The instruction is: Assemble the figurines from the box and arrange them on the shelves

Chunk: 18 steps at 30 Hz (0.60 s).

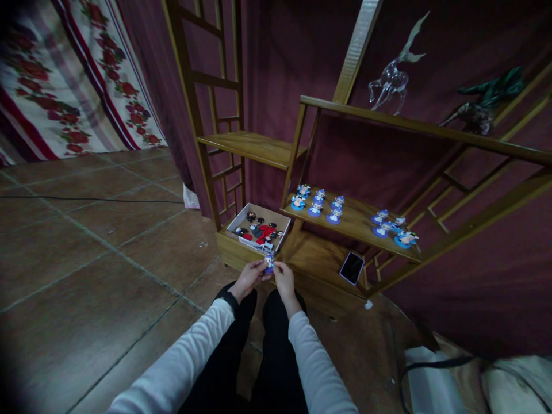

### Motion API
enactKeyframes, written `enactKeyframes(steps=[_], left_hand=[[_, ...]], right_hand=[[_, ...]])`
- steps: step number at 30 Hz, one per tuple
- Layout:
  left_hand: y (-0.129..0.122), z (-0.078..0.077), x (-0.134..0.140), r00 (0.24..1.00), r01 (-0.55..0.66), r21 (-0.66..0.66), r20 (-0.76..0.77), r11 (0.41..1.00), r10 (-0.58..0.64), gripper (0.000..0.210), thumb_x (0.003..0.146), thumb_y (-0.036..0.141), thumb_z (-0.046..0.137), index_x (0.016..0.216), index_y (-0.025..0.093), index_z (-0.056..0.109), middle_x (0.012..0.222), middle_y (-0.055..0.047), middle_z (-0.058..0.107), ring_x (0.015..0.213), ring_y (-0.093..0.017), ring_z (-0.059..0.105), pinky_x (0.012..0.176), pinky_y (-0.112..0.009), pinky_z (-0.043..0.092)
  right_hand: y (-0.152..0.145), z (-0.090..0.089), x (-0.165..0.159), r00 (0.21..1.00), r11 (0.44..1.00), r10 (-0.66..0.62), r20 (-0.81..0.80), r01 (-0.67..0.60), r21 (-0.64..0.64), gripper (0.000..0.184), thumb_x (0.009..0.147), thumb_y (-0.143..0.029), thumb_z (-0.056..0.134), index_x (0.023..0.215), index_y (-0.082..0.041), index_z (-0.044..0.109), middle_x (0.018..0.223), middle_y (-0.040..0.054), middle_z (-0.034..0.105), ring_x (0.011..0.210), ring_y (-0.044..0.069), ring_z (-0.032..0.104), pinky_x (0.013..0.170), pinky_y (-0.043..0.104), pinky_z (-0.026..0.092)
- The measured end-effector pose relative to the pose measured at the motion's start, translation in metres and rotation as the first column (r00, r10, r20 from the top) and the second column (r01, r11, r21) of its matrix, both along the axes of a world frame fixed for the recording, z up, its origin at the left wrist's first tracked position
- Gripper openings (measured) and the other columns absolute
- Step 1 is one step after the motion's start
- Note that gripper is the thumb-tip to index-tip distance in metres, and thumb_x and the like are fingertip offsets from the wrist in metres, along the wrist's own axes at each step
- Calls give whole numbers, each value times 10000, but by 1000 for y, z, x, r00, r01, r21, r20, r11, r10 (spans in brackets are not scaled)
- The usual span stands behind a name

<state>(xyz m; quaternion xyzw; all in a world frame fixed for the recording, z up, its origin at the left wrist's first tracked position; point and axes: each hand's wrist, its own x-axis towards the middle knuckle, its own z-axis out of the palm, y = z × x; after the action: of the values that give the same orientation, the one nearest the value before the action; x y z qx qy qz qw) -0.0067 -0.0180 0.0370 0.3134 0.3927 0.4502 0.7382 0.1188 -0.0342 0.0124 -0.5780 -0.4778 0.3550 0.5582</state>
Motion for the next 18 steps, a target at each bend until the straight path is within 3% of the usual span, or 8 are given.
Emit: enactKeyframes(steps=[4,9,13,18], left_hand=[[-1,-1,-1,999,48,7,12,999,-48,192,722,188,669,883,83,666,788,-115,686,675,-145,654,646,-246,534],[0,-7,-1,999,4,11,47,1000,-5,179,717,75,645,894,74,674,838,-116,691,724,-146,658,740,-270,533],[2,-10,-1,998,-10,11,67,1000,9,233,693,37,656,924,66,663,825,-111,689,705,-145,657,741,-281,540],[3,-12,-1,997,-57,-21,57,998,58,311,671,17,674,977,51,630,757,-99,685,664,-147,661,717,-275,550]], right_hand=[[3,-4,1,996,999,-36,-78,36,-1,209,672,-352,595,782,-200,687,803,21,706,797,191,624,773,313,474],[5,-3,-1,980,1000,-14,-199,10,-22,220,617,-327,654,791,-193,671,822,21,703,802,183,619,784,308,466],[5,1,-2,958,997,49,-282,-62,-40,289,604,-308,671,868,-190,674,900,31,702,833,182,621,798,309,461],[3,6,-2,955,991,31,-294,-67,-115,274,572,-319,690,807,-179,688,801,18,704,743,173,621,715,290,473]])
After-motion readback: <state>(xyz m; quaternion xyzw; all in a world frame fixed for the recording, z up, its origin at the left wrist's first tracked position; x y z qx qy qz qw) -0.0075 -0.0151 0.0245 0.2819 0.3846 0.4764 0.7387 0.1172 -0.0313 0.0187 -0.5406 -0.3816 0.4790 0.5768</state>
